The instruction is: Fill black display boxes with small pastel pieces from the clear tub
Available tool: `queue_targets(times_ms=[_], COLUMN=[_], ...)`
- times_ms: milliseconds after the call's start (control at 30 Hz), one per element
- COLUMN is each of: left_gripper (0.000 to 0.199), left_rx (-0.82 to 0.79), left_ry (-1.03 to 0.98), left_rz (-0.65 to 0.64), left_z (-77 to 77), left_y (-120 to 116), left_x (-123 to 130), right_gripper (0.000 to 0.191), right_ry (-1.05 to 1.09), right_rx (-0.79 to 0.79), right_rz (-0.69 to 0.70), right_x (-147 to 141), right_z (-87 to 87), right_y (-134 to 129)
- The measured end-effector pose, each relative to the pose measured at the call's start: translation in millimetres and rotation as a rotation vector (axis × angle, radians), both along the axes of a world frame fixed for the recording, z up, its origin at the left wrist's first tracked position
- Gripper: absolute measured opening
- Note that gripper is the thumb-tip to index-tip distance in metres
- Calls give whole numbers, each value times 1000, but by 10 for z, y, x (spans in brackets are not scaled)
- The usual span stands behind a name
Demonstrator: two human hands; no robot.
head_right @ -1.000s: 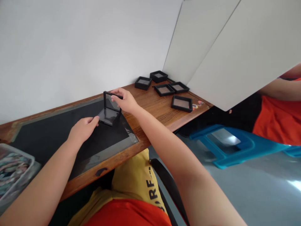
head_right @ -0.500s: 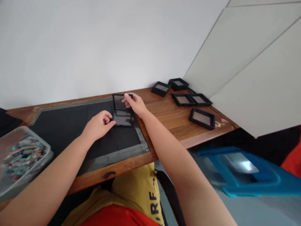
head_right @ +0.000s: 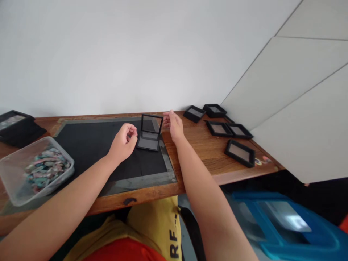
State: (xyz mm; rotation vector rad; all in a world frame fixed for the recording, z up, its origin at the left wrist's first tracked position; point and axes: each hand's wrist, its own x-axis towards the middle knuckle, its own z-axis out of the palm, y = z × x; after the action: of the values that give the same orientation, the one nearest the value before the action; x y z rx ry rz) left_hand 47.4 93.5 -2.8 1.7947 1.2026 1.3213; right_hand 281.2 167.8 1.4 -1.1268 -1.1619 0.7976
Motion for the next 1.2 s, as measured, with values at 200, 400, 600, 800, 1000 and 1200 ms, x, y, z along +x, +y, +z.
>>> queue_targets(times_ms=[200,400,600,800,1000,1200], left_gripper=[32,31,28,30,32,20], left_rx=[44,89,100,91,85,41], left_ry=[-55,-118,-151,-161,-125,-34], left_rz=[-28,-68,-67,-97,-105,-164], left_z=[-5,8,7,6,-5,-21], left_y=[11,-5,7,1,8,23], left_x=[8,27,34,43,64,53], right_gripper=[81,86,76,77,85,86], right_ry=[-30,-40,-118,-122,-219,-214], right_rx=[-8,-57,-61,-89,-153,-197], right_rz=[24,25,77,93,155,217], right_x=[41,47,57,51,45,68], right_z=[-39,-61,-92,-94,-84,-85], right_y=[43,75,80,88,92,94])
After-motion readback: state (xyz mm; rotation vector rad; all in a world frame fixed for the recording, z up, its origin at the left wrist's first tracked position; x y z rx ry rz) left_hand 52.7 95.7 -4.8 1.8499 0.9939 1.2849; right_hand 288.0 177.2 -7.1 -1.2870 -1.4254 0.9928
